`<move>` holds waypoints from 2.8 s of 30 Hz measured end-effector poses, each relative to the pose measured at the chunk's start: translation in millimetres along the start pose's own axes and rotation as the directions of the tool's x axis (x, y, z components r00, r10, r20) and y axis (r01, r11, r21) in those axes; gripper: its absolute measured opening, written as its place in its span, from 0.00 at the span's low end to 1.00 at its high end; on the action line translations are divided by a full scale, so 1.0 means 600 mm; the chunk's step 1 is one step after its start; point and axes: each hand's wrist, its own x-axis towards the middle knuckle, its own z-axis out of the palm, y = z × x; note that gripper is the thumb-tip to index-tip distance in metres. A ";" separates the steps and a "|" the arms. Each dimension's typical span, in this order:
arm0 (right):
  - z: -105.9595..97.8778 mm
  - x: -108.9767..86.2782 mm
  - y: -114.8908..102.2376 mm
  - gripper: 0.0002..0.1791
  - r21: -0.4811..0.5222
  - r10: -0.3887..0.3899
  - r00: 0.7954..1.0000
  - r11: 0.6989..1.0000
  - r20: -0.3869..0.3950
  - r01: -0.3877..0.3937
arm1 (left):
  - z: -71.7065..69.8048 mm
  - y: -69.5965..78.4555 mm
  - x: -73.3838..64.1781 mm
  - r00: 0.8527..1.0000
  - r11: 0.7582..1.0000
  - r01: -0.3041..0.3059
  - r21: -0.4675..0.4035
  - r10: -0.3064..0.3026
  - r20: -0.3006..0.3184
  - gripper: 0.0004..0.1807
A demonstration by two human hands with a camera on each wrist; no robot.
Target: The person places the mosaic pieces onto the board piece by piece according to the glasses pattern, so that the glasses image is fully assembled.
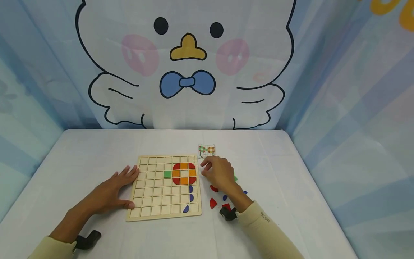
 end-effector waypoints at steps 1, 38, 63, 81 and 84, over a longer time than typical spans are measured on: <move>-0.005 -0.002 0.008 0.11 -0.002 0.015 1.000 1.000 -0.002 -0.015 | 0.000 -0.001 0.000 1.000 1.000 -0.004 0.001 0.004 -0.003 0.68; -0.047 0.001 0.103 0.11 -0.083 0.136 0.989 0.988 0.051 -0.131 | 0.006 -0.004 0.001 1.000 1.000 0.002 0.006 -0.002 -0.024 0.68; 0.020 0.024 -0.031 0.07 0.157 -0.019 1.000 0.987 0.022 0.016 | 0.005 -0.003 0.002 1.000 1.000 0.011 0.010 -0.011 -0.008 0.68; 0.084 0.042 -0.139 0.06 0.140 -0.237 0.968 0.964 0.087 0.224 | 0.002 -0.006 0.003 1.000 1.000 -0.005 0.010 0.005 -0.002 0.67; 0.092 0.048 -0.151 0.06 0.127 -0.246 0.964 0.964 0.097 0.233 | 0.002 -0.007 0.003 1.000 1.000 -0.005 0.012 0.005 0.002 0.68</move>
